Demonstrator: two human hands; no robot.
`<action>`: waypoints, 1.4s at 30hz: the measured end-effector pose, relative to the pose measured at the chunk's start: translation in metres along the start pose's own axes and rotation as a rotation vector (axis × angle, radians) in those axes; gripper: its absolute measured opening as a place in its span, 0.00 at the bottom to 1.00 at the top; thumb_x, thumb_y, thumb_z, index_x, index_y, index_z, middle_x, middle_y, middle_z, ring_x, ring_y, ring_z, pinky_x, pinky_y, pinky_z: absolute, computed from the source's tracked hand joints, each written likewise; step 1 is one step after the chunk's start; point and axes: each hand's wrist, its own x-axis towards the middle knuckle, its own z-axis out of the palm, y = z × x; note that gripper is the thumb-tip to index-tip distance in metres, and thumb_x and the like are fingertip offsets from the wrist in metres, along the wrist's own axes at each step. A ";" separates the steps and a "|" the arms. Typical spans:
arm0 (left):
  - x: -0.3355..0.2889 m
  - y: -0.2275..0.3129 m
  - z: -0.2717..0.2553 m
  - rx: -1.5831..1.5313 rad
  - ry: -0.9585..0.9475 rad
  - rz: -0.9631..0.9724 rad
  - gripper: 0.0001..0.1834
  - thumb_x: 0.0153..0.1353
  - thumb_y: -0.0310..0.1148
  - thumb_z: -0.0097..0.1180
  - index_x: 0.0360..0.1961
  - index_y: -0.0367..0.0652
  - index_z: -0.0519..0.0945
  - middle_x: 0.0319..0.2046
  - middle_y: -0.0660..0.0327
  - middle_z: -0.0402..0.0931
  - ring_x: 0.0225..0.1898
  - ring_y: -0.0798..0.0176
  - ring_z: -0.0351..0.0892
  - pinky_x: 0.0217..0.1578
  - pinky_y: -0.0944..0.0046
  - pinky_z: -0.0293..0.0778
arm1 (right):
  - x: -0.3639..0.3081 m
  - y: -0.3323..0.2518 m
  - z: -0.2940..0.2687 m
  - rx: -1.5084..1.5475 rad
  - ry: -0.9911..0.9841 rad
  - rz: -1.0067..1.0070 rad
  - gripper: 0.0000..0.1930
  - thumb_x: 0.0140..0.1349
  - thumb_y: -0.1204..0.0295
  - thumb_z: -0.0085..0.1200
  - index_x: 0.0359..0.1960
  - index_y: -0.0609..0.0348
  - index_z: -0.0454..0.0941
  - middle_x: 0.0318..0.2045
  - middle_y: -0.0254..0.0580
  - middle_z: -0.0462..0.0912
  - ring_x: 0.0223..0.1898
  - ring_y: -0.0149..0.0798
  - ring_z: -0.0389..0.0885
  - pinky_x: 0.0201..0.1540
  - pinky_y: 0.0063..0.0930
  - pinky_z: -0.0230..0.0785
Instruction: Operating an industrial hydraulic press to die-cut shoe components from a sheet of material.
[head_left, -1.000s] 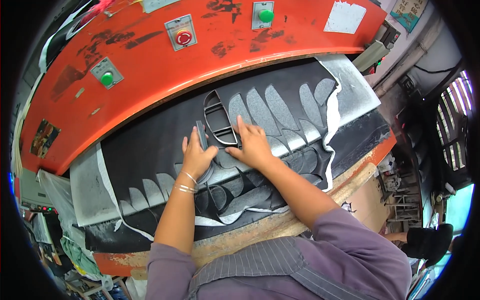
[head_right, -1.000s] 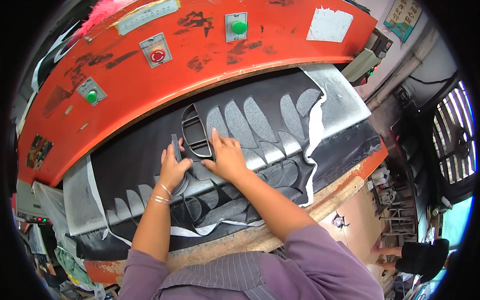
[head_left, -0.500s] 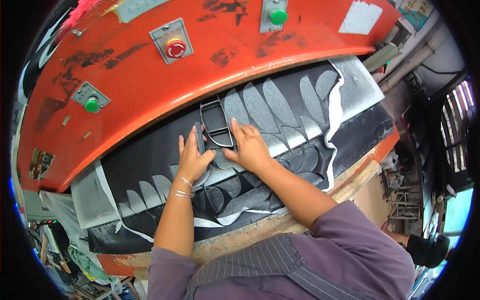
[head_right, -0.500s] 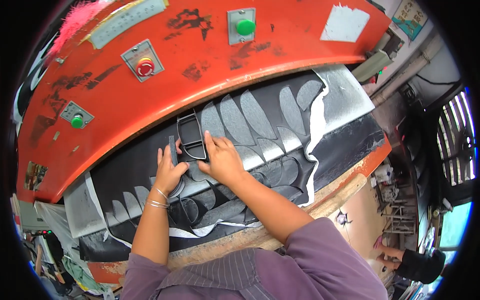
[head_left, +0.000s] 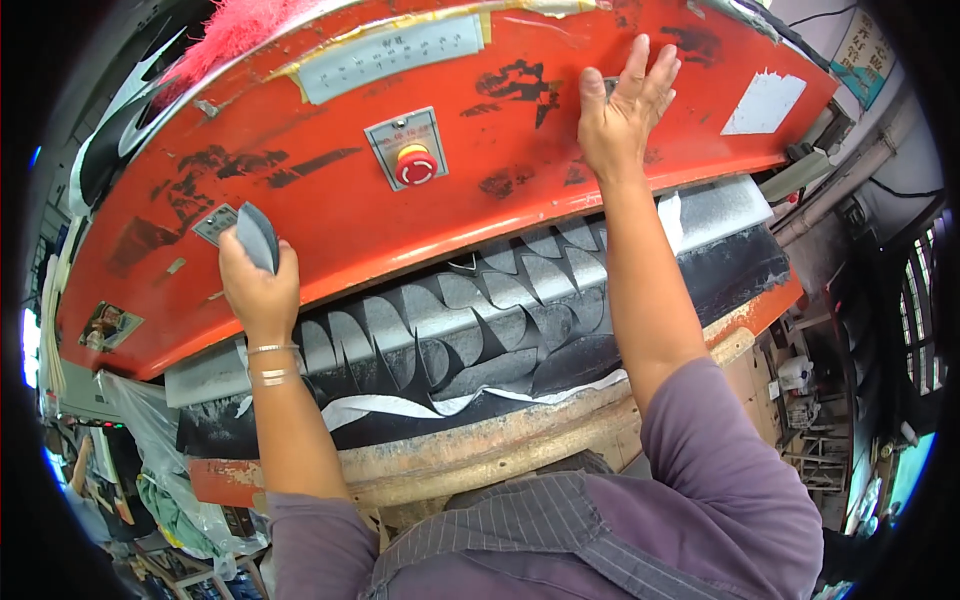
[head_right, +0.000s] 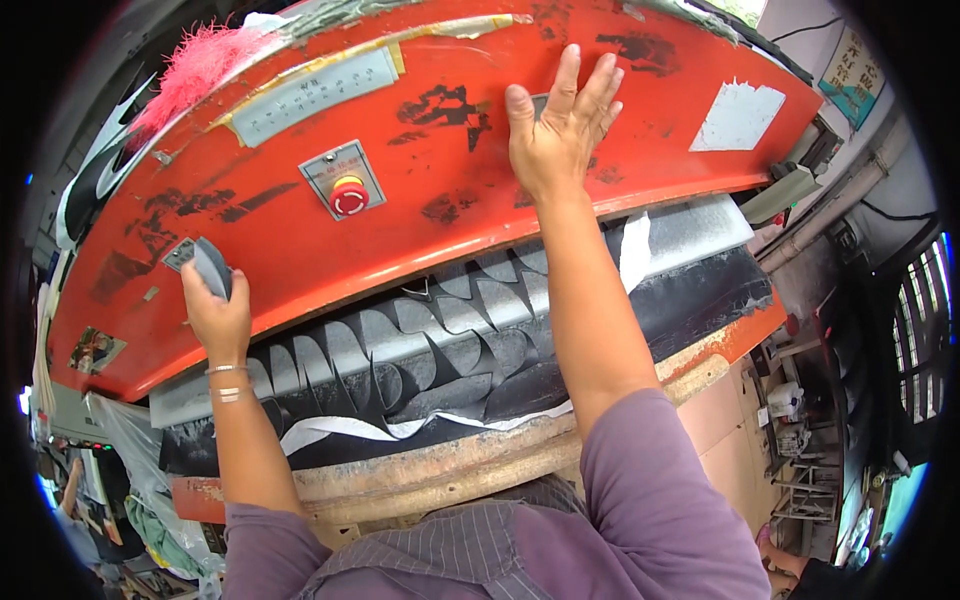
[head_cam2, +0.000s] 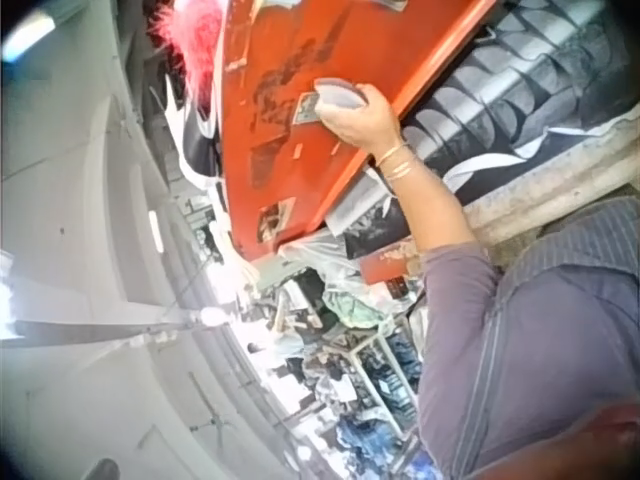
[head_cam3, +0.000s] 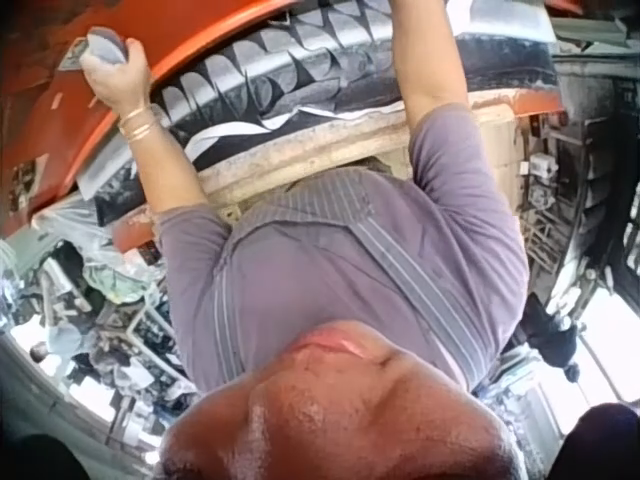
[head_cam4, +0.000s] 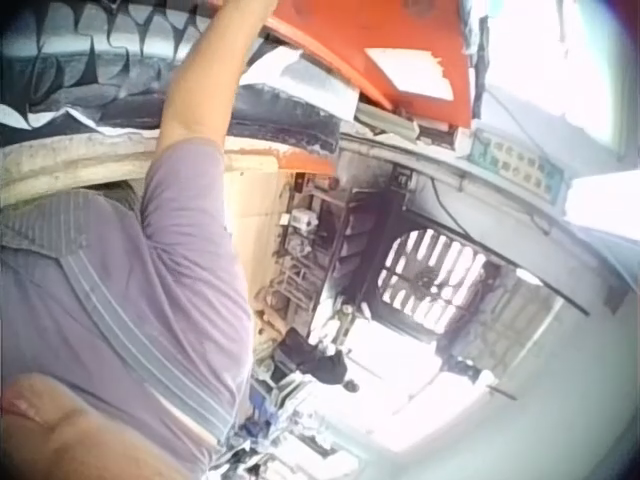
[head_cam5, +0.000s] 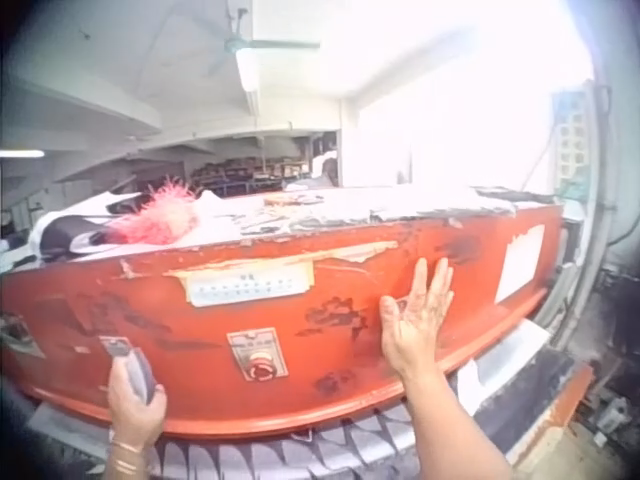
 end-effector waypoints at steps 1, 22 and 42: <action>-0.008 0.014 -0.006 -0.210 -0.039 -0.132 0.21 0.53 0.28 0.59 0.46 0.35 0.67 0.35 0.52 0.72 0.40 0.57 0.73 0.44 0.58 0.70 | -0.002 0.004 0.001 -0.044 -0.045 0.012 0.41 0.62 0.51 0.54 0.69 0.60 0.51 0.71 0.61 0.39 0.71 0.62 0.41 0.67 0.61 0.38; -0.236 0.086 -0.114 -0.198 -0.942 -0.131 0.19 0.42 0.36 0.59 0.33 0.39 0.68 0.26 0.47 0.72 0.30 0.41 0.74 0.30 0.46 0.70 | -0.249 -0.172 -0.194 0.350 -1.447 -0.329 0.16 0.42 0.61 0.65 0.28 0.61 0.80 0.32 0.42 0.79 0.38 0.44 0.79 0.36 0.35 0.75; -0.090 -0.068 0.024 -1.195 -0.870 -1.003 0.16 0.65 0.41 0.47 0.43 0.39 0.75 0.32 0.64 0.75 0.33 0.73 0.71 0.33 0.70 0.69 | -0.160 -0.072 0.038 0.248 -1.201 0.613 0.26 0.50 0.58 0.62 0.45 0.64 0.71 0.47 0.59 0.72 0.44 0.53 0.77 0.49 0.39 0.71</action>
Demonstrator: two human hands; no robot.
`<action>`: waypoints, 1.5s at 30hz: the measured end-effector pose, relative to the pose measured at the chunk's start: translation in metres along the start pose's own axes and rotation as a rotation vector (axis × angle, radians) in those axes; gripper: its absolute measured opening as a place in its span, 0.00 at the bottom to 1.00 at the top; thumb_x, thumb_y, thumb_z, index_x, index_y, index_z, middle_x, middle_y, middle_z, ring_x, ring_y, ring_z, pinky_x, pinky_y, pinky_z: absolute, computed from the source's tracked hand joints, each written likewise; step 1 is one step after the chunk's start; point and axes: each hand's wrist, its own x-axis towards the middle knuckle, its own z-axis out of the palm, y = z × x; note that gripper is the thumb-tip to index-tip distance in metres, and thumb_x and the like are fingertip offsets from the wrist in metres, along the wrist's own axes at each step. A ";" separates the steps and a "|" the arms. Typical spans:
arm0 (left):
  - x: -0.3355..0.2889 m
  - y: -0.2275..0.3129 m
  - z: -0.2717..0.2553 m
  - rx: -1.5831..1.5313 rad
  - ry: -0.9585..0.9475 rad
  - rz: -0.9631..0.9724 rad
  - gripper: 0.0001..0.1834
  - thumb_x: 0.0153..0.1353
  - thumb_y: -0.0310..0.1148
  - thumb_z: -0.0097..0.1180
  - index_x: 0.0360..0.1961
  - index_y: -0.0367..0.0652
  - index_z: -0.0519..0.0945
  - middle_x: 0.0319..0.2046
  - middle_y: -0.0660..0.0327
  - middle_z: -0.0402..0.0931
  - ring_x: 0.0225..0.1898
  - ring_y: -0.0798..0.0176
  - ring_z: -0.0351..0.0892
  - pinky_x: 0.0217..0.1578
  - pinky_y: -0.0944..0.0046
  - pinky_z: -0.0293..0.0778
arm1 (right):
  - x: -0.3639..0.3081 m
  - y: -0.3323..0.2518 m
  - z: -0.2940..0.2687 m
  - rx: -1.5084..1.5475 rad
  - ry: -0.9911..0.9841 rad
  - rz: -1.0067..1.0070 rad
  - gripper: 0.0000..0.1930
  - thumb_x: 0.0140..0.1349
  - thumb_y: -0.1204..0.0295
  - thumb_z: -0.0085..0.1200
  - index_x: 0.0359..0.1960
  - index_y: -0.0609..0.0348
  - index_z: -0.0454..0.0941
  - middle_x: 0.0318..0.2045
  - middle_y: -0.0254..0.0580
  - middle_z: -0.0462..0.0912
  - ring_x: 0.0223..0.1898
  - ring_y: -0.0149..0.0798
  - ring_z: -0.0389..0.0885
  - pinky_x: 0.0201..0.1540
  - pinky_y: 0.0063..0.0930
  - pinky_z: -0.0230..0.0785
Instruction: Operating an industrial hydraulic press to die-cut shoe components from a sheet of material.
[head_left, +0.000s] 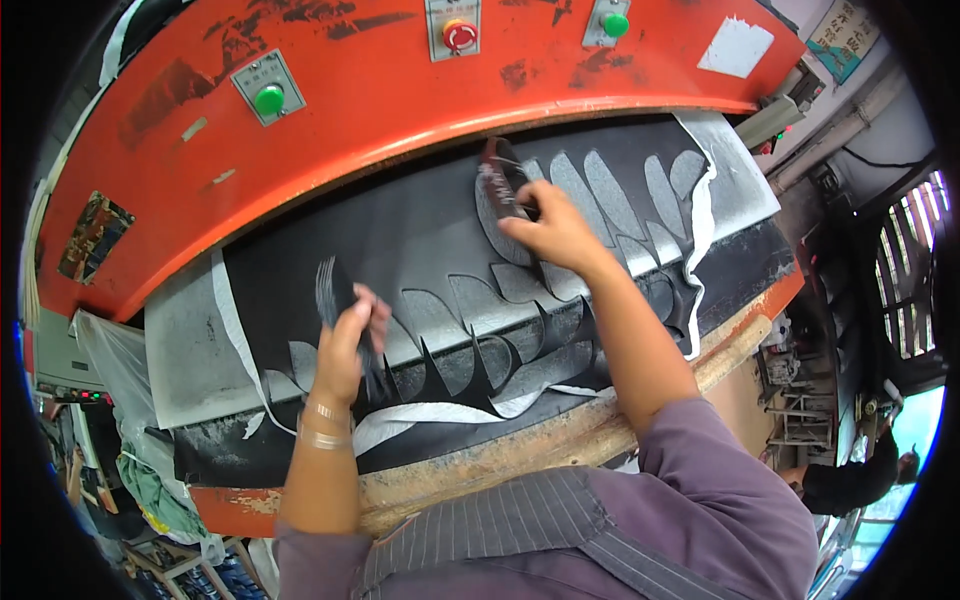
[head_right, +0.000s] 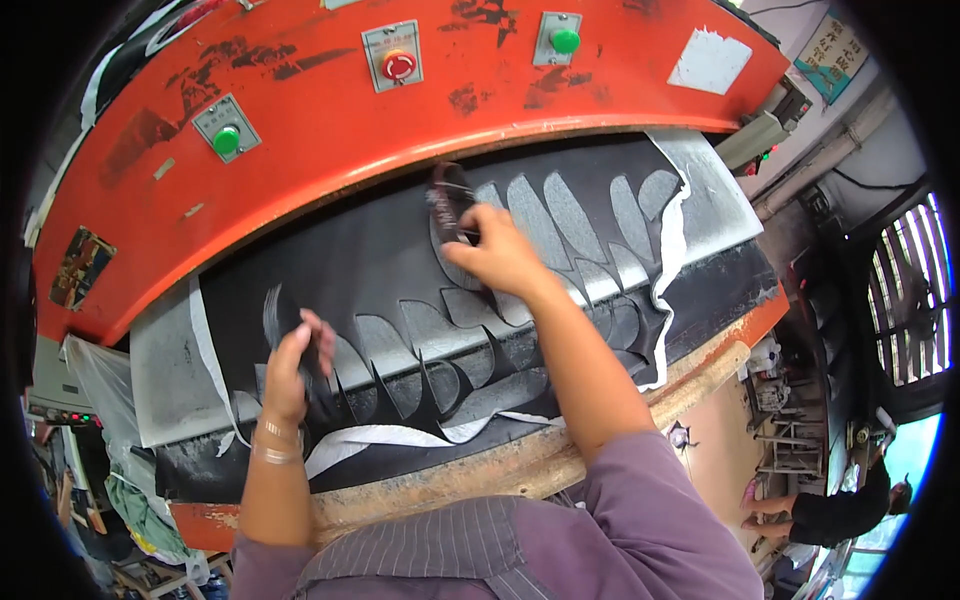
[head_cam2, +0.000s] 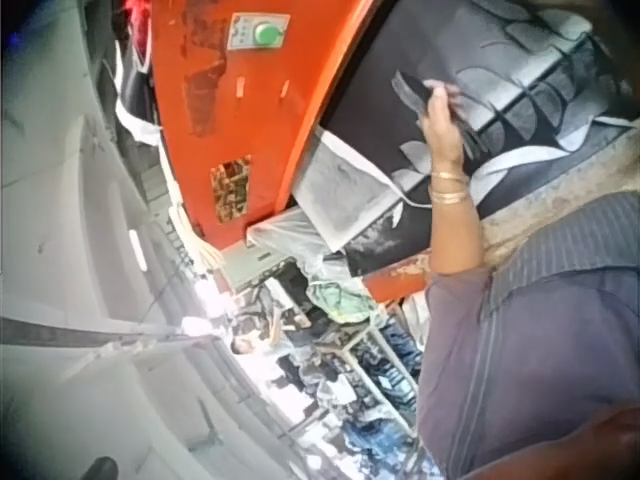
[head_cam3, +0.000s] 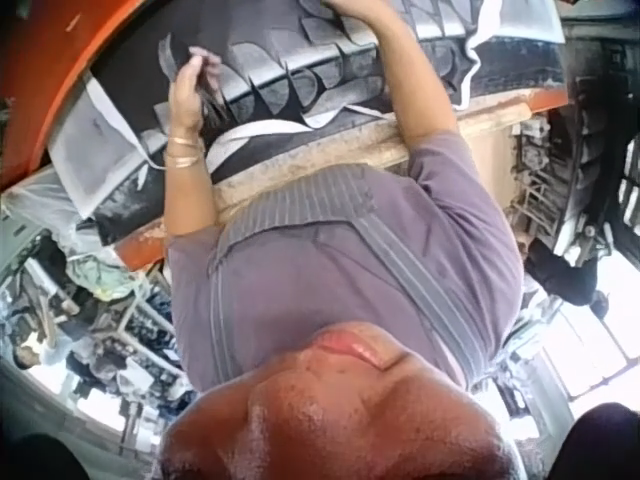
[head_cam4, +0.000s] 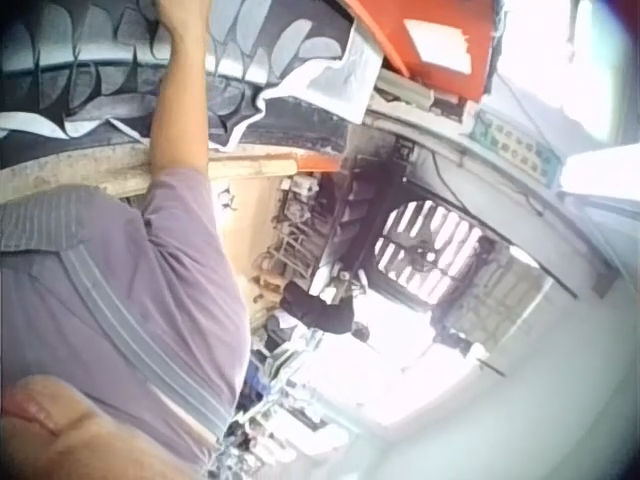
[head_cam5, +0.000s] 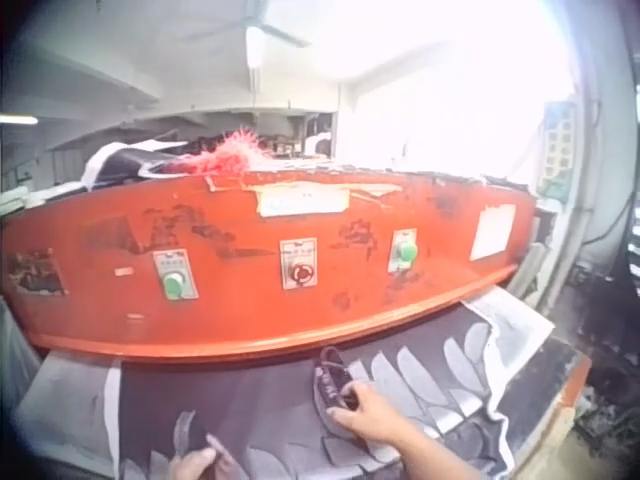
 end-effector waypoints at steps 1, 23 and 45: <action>0.018 -0.003 0.003 0.098 0.020 0.026 0.18 0.64 0.42 0.47 0.43 0.37 0.76 0.36 0.61 0.77 0.37 0.70 0.73 0.38 0.68 0.70 | -0.004 -0.021 0.013 -0.037 -0.014 -0.020 0.26 0.50 0.59 0.62 0.46 0.64 0.70 0.47 0.59 0.71 0.44 0.54 0.77 0.48 0.40 0.71; 0.092 -0.057 0.032 0.743 -0.168 0.305 0.12 0.56 0.39 0.49 0.37 0.45 0.69 0.64 0.49 0.64 0.68 0.53 0.56 0.67 0.44 0.24 | -0.045 0.019 0.078 -0.309 0.268 -0.367 0.32 0.45 0.58 0.65 0.51 0.64 0.75 0.48 0.49 0.79 0.50 0.45 0.75 0.56 0.39 0.58; -0.038 0.093 0.056 1.437 0.665 1.019 0.13 0.53 0.33 0.59 0.36 0.38 0.72 0.26 0.55 0.71 0.30 0.55 0.73 0.33 0.61 0.70 | 0.024 -0.033 -0.158 0.180 1.207 -0.323 0.40 0.67 0.47 0.43 0.69 0.64 0.48 0.70 0.66 0.38 0.72 0.59 0.40 0.70 0.51 0.34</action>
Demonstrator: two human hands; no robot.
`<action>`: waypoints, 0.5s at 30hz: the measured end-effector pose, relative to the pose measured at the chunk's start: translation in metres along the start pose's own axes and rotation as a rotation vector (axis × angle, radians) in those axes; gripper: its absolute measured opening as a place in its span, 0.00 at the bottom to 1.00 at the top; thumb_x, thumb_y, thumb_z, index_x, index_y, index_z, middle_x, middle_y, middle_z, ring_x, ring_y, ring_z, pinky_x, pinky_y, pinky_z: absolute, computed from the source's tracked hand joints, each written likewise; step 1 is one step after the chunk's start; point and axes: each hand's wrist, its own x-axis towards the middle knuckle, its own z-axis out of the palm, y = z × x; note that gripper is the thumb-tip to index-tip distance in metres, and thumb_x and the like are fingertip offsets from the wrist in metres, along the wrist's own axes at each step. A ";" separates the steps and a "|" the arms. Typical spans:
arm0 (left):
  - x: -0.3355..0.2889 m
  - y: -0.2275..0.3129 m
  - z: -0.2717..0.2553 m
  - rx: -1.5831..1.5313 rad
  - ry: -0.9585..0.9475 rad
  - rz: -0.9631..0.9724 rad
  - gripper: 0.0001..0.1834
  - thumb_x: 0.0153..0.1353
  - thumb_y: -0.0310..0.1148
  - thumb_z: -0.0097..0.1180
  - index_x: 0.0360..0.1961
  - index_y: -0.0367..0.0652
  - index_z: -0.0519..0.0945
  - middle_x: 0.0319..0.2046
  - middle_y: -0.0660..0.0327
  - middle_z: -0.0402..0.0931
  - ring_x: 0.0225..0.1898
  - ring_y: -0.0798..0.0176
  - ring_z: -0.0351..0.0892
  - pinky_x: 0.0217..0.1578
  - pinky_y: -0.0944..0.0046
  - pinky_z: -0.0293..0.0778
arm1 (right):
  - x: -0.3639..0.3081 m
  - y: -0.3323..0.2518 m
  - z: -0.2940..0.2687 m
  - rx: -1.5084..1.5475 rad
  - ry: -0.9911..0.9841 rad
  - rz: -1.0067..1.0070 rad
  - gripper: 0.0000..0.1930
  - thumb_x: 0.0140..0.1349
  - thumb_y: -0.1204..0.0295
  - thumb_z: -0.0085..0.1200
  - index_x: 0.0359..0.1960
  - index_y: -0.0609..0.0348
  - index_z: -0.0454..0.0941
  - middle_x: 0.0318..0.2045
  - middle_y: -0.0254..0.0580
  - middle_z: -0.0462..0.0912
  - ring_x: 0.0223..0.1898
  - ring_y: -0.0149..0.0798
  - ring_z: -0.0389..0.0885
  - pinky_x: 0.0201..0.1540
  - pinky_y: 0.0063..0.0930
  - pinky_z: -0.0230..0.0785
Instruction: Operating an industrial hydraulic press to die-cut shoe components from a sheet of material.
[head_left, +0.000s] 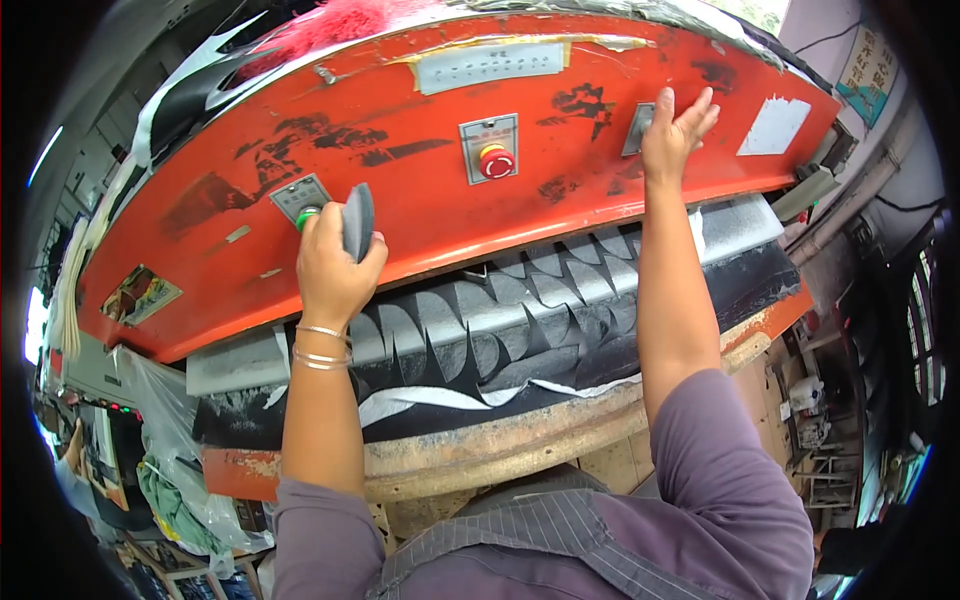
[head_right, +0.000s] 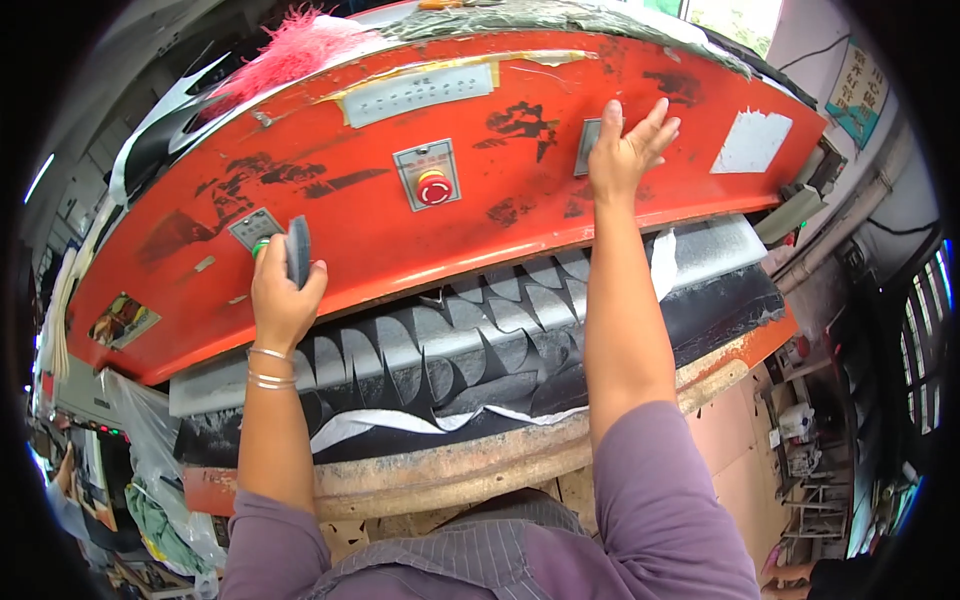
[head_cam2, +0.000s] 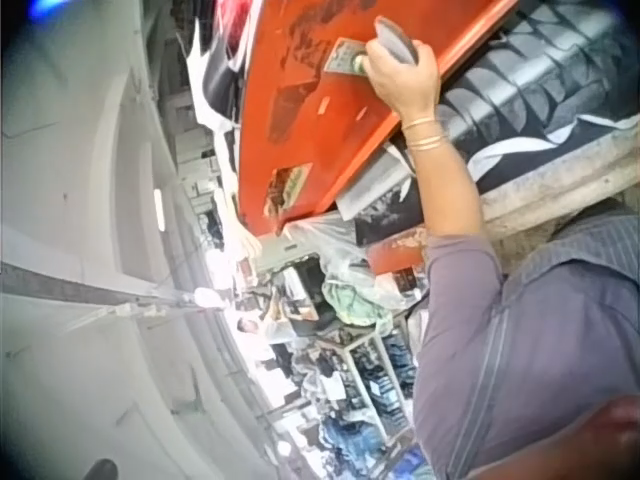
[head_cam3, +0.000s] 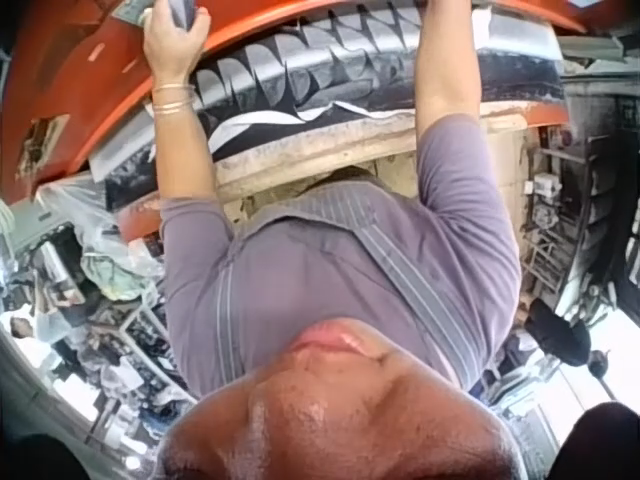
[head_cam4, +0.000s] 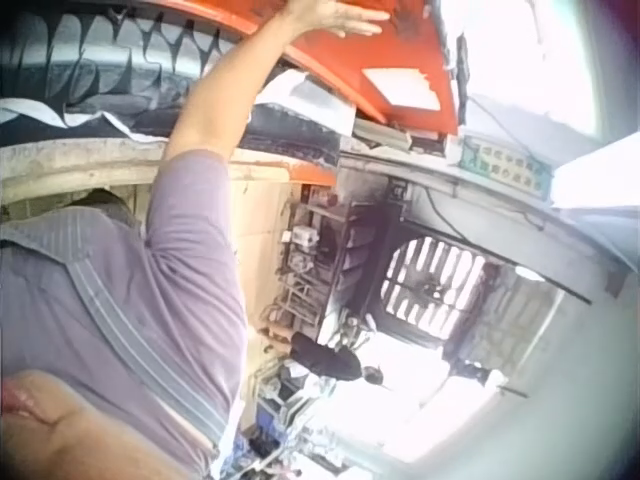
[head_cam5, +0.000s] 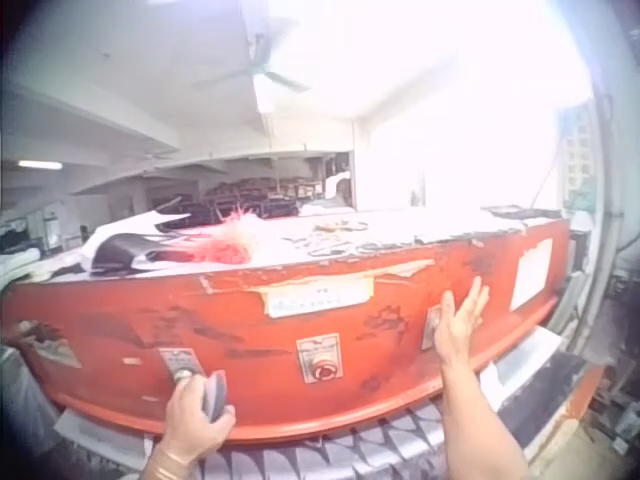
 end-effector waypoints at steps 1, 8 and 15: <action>-0.013 0.003 -0.010 -0.354 -0.097 -0.225 0.14 0.53 0.34 0.59 0.36 0.37 0.72 0.25 0.55 0.72 0.28 0.55 0.74 0.32 0.60 0.70 | -0.019 -0.005 -0.013 0.009 -0.010 0.000 0.40 0.67 0.47 0.43 0.69 0.64 0.48 0.70 0.66 0.38 0.72 0.59 0.40 0.70 0.51 0.34; -0.091 0.018 -0.033 -0.500 -0.098 -0.316 0.17 0.52 0.33 0.58 0.40 0.34 0.71 0.30 0.46 0.73 0.33 0.44 0.75 0.35 0.54 0.71 | -0.084 0.003 -0.079 0.039 -0.256 -0.155 0.15 0.66 0.63 0.49 0.42 0.64 0.76 0.42 0.52 0.77 0.45 0.46 0.74 0.48 0.38 0.66; -0.044 0.007 -0.061 -0.239 -0.124 -0.227 0.17 0.52 0.36 0.56 0.39 0.37 0.68 0.33 0.43 0.74 0.36 0.37 0.74 0.37 0.44 0.70 | -0.034 -0.020 -0.089 0.205 -0.490 0.051 0.15 0.69 0.65 0.43 0.32 0.65 0.75 0.25 0.45 0.75 0.31 0.46 0.74 0.38 0.37 0.67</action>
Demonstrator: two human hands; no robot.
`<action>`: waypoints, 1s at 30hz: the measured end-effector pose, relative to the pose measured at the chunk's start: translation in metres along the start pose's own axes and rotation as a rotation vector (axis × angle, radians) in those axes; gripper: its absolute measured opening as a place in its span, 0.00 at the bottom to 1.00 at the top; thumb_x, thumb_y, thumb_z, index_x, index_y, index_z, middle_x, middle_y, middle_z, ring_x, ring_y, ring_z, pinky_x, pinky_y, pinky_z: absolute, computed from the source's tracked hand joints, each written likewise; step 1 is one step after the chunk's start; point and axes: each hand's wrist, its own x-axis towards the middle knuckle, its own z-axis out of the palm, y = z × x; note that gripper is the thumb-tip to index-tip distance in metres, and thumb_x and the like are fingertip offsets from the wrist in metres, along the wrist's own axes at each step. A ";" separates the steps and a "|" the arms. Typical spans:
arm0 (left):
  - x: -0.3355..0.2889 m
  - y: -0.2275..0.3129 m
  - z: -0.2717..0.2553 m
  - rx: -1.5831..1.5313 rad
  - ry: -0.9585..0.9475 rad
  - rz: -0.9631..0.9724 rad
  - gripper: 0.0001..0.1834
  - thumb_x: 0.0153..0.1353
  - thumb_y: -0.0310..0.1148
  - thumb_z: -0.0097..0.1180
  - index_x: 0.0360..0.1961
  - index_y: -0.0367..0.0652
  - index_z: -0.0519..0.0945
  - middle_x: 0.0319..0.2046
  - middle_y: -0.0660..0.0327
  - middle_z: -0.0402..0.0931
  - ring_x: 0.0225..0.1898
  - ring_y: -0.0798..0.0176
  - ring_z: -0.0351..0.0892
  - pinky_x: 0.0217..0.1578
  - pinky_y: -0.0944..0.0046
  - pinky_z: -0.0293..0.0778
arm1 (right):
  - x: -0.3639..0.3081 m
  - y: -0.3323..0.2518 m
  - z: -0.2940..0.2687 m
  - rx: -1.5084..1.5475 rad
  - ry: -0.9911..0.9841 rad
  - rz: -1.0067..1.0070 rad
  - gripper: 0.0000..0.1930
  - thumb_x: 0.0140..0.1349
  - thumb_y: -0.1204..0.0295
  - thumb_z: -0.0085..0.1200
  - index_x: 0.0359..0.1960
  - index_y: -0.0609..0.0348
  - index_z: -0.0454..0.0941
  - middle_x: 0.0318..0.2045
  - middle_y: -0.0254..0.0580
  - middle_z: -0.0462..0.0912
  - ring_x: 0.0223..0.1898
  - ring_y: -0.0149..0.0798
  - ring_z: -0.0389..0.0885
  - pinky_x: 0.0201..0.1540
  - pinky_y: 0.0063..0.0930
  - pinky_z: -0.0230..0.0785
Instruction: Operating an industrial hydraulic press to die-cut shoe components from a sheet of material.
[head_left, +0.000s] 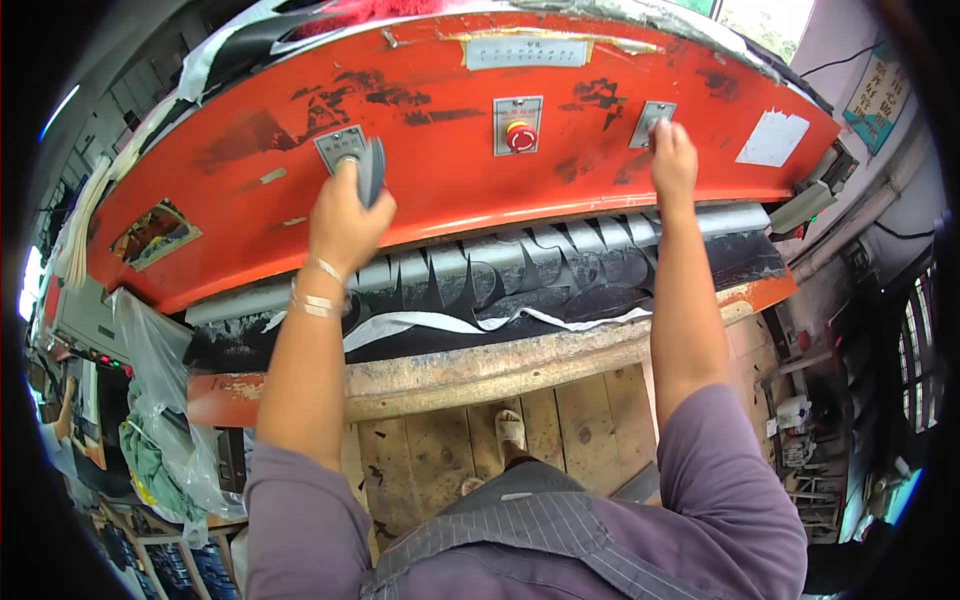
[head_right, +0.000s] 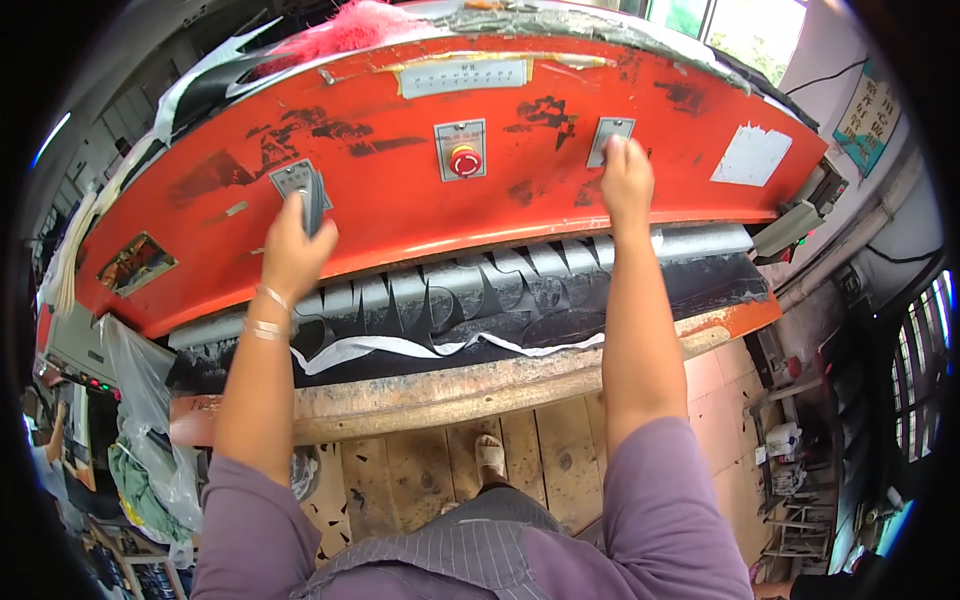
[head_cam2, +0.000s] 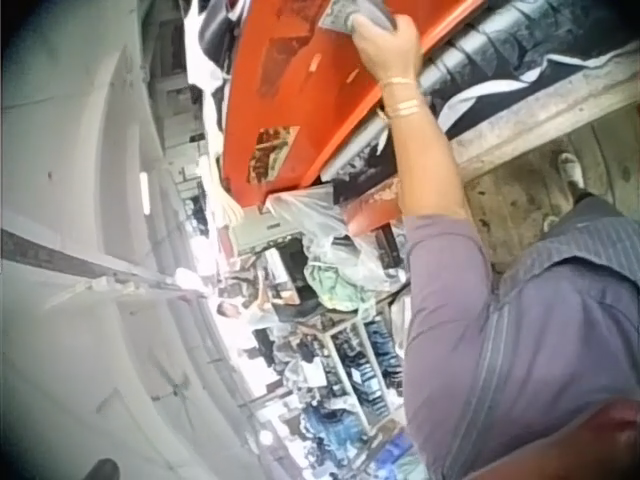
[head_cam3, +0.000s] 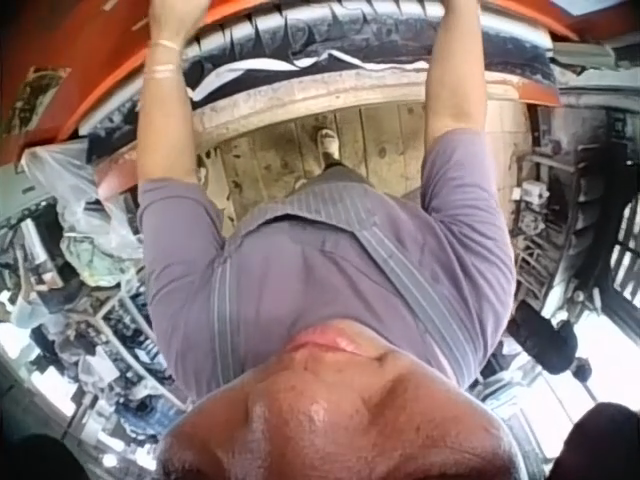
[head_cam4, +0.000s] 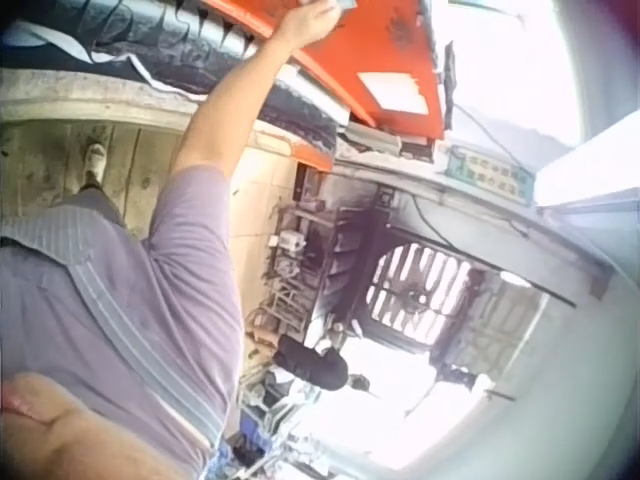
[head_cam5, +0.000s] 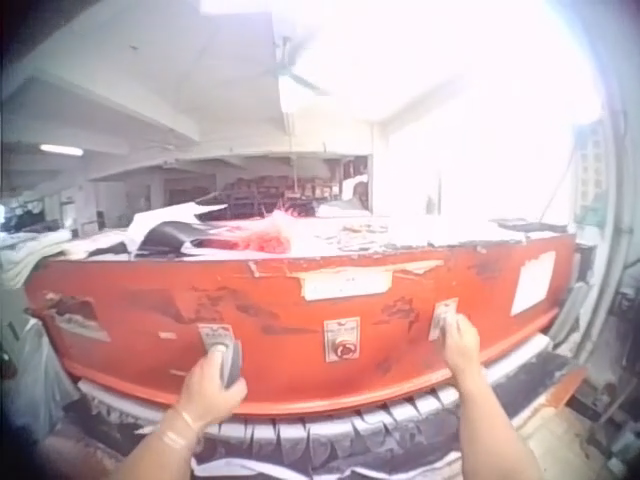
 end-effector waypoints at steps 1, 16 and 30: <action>-0.021 0.010 0.005 -0.085 -0.079 -0.026 0.17 0.52 0.36 0.55 0.39 0.38 0.68 0.34 0.42 0.74 0.37 0.36 0.74 0.38 0.43 0.70 | -0.028 0.001 -0.012 -0.066 -0.048 -0.064 0.15 0.69 0.65 0.43 0.33 0.65 0.75 0.24 0.44 0.75 0.31 0.46 0.74 0.37 0.38 0.67; -0.221 0.038 0.027 0.023 -0.509 -0.142 0.19 0.47 0.42 0.57 0.36 0.40 0.71 0.34 0.48 0.77 0.40 0.43 0.75 0.40 0.46 0.73 | -0.305 -0.063 0.037 -0.524 -1.012 -0.389 0.21 0.37 0.63 0.71 0.31 0.57 0.76 0.34 0.41 0.78 0.42 0.45 0.78 0.44 0.36 0.72; -0.230 0.006 -0.018 0.061 -0.716 -0.341 0.27 0.49 0.44 0.56 0.46 0.35 0.73 0.46 0.41 0.75 0.52 0.38 0.72 0.49 0.49 0.72 | -0.239 -0.074 0.035 -0.439 -0.979 0.143 0.37 0.53 0.37 0.55 0.51 0.58 0.76 0.43 0.54 0.81 0.47 0.52 0.79 0.50 0.45 0.70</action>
